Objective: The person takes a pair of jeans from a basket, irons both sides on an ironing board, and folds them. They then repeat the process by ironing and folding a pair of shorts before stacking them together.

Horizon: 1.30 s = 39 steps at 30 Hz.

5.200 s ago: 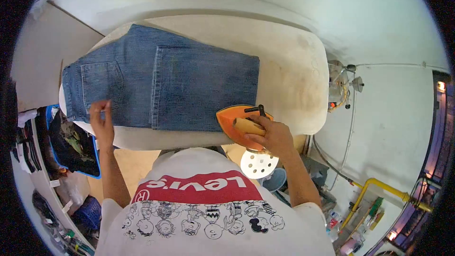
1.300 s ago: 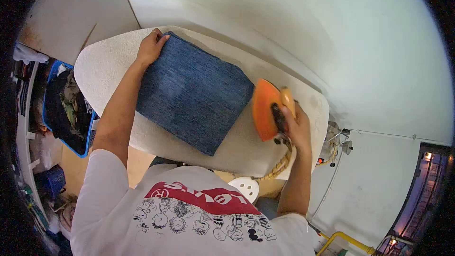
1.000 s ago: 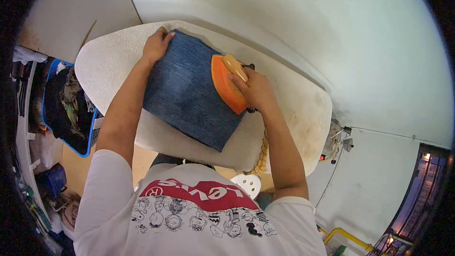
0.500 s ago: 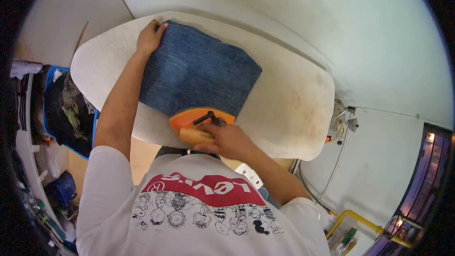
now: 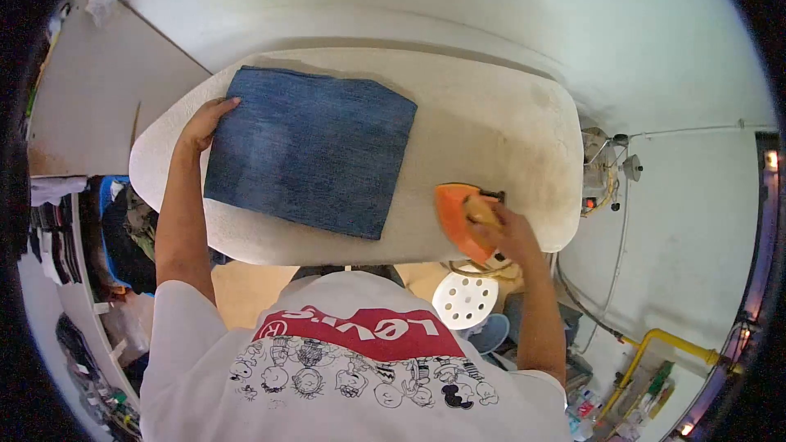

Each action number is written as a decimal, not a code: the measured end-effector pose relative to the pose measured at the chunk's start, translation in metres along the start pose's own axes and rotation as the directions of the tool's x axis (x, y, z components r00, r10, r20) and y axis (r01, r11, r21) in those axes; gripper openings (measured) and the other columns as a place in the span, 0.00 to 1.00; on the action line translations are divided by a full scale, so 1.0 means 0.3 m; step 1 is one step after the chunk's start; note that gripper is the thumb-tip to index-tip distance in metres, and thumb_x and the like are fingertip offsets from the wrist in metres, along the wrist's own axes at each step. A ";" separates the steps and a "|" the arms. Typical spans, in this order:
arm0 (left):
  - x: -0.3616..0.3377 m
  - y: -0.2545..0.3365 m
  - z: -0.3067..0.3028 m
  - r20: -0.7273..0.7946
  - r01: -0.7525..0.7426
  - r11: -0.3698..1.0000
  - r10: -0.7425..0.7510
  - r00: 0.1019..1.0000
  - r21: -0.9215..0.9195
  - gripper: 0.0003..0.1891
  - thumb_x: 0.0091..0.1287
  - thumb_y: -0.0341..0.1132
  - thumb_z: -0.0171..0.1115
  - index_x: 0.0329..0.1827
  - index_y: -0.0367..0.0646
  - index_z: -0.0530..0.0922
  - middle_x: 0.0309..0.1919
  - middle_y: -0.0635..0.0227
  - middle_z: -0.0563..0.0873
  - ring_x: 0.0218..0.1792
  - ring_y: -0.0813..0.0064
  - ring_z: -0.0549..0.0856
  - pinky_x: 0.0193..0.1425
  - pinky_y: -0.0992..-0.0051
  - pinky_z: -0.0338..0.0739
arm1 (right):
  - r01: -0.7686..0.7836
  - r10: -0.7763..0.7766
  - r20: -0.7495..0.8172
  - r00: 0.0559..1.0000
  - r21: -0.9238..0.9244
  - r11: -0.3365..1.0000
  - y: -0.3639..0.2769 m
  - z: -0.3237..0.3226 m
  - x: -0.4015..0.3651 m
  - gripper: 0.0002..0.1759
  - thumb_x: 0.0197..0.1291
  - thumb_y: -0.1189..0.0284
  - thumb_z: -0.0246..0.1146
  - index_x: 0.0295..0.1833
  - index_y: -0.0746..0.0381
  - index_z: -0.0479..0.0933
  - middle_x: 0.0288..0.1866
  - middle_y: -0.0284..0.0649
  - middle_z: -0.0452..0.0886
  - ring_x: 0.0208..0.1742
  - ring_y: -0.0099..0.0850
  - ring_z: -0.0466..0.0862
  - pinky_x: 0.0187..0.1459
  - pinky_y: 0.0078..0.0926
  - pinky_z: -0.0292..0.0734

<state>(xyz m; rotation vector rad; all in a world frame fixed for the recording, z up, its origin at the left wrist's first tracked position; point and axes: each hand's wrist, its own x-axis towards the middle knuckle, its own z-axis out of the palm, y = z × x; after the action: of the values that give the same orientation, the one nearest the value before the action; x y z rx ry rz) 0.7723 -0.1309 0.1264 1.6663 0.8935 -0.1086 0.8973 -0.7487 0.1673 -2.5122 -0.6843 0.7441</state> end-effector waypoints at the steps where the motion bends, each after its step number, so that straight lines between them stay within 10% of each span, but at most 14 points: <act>1: -0.010 0.015 0.000 0.075 0.005 0.988 0.007 0.997 -0.157 0.31 0.67 0.48 0.66 0.59 0.26 0.77 0.49 0.47 0.86 0.56 0.58 0.83 0.63 0.68 0.74 | 0.120 -0.115 -0.207 0.972 0.015 0.993 0.090 0.024 -0.006 0.35 0.61 0.55 0.70 0.68 0.62 0.73 0.39 0.46 0.87 0.35 0.35 0.87 0.37 0.33 0.80; 2: -0.019 0.036 0.005 0.151 0.022 0.951 0.026 0.988 -0.308 0.28 0.68 0.46 0.65 0.59 0.26 0.78 0.49 0.48 0.86 0.56 0.60 0.83 0.62 0.70 0.74 | 0.119 -0.109 -0.221 0.969 0.031 0.992 0.080 -0.001 -0.020 0.35 0.61 0.55 0.70 0.68 0.62 0.73 0.39 0.46 0.87 0.35 0.35 0.87 0.37 0.33 0.80; 4: -0.062 0.140 0.016 0.155 -0.052 0.968 0.092 0.984 -0.245 0.27 0.68 0.44 0.65 0.58 0.26 0.78 0.48 0.50 0.86 0.54 0.62 0.84 0.61 0.70 0.75 | -0.333 0.391 -0.051 0.919 0.432 0.838 0.008 -0.102 -0.047 0.31 0.62 0.59 0.70 0.66 0.65 0.74 0.26 0.35 0.81 0.21 0.22 0.76 0.22 0.24 0.70; 11: -0.343 0.730 0.160 0.211 -0.541 0.819 0.504 0.837 0.190 0.23 0.67 0.42 0.65 0.58 0.34 0.79 0.41 0.61 0.87 0.40 0.73 0.85 0.49 0.75 0.79 | -0.265 0.377 -0.147 0.914 0.488 0.832 0.083 -0.164 -0.043 0.27 0.64 0.57 0.68 0.62 0.62 0.77 0.19 0.26 0.69 0.14 0.17 0.65 0.15 0.19 0.59; 13: -0.471 0.844 0.167 0.289 -0.754 0.626 0.697 0.656 0.201 0.17 0.67 0.39 0.65 0.52 0.37 0.80 0.39 0.63 0.86 0.40 0.72 0.85 0.47 0.74 0.78 | -0.227 0.363 -0.138 0.921 0.566 0.792 0.100 -0.164 -0.040 0.28 0.64 0.55 0.67 0.62 0.63 0.77 0.19 0.26 0.69 0.13 0.17 0.63 0.15 0.19 0.58; 16: -0.676 0.892 0.172 0.451 -0.869 -0.020 0.861 0.236 0.494 0.16 0.64 0.36 0.67 0.52 0.39 0.79 0.46 0.60 0.84 0.49 0.64 0.83 0.54 0.66 0.76 | -0.253 0.376 -0.170 0.911 0.489 0.835 0.097 -0.169 -0.038 0.28 0.65 0.55 0.67 0.61 0.64 0.77 0.19 0.27 0.70 0.13 0.17 0.64 0.15 0.18 0.57; 18: -0.714 0.811 0.213 0.565 -0.937 -0.062 0.811 0.154 0.344 0.13 0.60 0.33 0.67 0.46 0.39 0.79 0.44 0.55 0.82 0.48 0.53 0.82 0.54 0.61 0.75 | -0.229 0.354 -0.169 0.920 0.500 0.835 0.104 -0.166 -0.038 0.29 0.65 0.54 0.66 0.62 0.64 0.77 0.18 0.25 0.69 0.12 0.16 0.64 0.14 0.18 0.58; 20: -0.735 0.643 0.269 0.647 -0.904 -0.123 0.738 0.193 0.409 0.12 0.58 0.31 0.66 0.44 0.39 0.79 0.47 0.55 0.81 0.48 0.50 0.81 0.53 0.59 0.75 | -0.213 0.336 -0.163 0.928 0.508 0.835 0.092 -0.162 -0.035 0.30 0.65 0.52 0.66 0.62 0.64 0.76 0.17 0.24 0.68 0.12 0.16 0.64 0.13 0.18 0.59; 26: -0.676 -0.192 0.400 0.496 -0.808 0.266 0.676 0.545 0.526 0.10 0.57 0.29 0.68 0.41 0.40 0.79 0.55 0.61 0.80 0.57 0.53 0.78 0.57 0.55 0.74 | -0.255 0.387 -0.177 0.905 0.503 0.826 0.089 -0.148 -0.020 0.27 0.67 0.56 0.65 0.60 0.65 0.77 0.21 0.27 0.71 0.14 0.17 0.66 0.14 0.20 0.60; 31: -0.719 -0.273 0.360 0.348 -0.751 0.510 0.674 0.652 0.419 0.12 0.60 0.32 0.70 0.43 0.40 0.77 0.53 0.60 0.79 0.56 0.55 0.77 0.57 0.58 0.73 | -0.219 0.358 -0.205 0.911 0.495 0.841 -0.122 -0.176 0.090 0.26 0.68 0.54 0.63 0.57 0.68 0.77 0.21 0.26 0.69 0.15 0.17 0.65 0.15 0.19 0.60; 36: -0.545 -0.229 0.289 -0.344 -0.406 0.788 0.582 0.737 0.464 0.14 0.57 0.33 0.72 0.41 0.39 0.77 0.44 0.53 0.78 0.48 0.53 0.78 0.53 0.59 0.72 | -0.028 0.103 -0.147 0.984 0.438 0.899 -0.504 -0.237 0.362 0.27 0.67 0.53 0.63 0.55 0.67 0.79 0.23 0.28 0.72 0.20 0.18 0.68 0.22 0.18 0.64; 39: -0.461 -0.233 0.247 -0.198 -0.396 0.731 0.580 0.790 0.556 0.11 0.57 0.33 0.72 0.34 0.36 0.78 0.38 0.54 0.78 0.43 0.55 0.79 0.50 0.61 0.73 | 0.160 -0.119 -0.182 0.976 0.233 0.959 -0.654 -0.110 0.647 0.29 0.68 0.46 0.60 0.54 0.63 0.79 0.21 0.26 0.68 0.17 0.15 0.63 0.17 0.17 0.57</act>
<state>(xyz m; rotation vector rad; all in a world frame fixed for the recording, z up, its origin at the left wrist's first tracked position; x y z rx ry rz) 0.6614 -0.2618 0.1184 2.4182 0.6733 0.3934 0.9942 -0.4936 0.2212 -2.2423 -0.6592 0.5261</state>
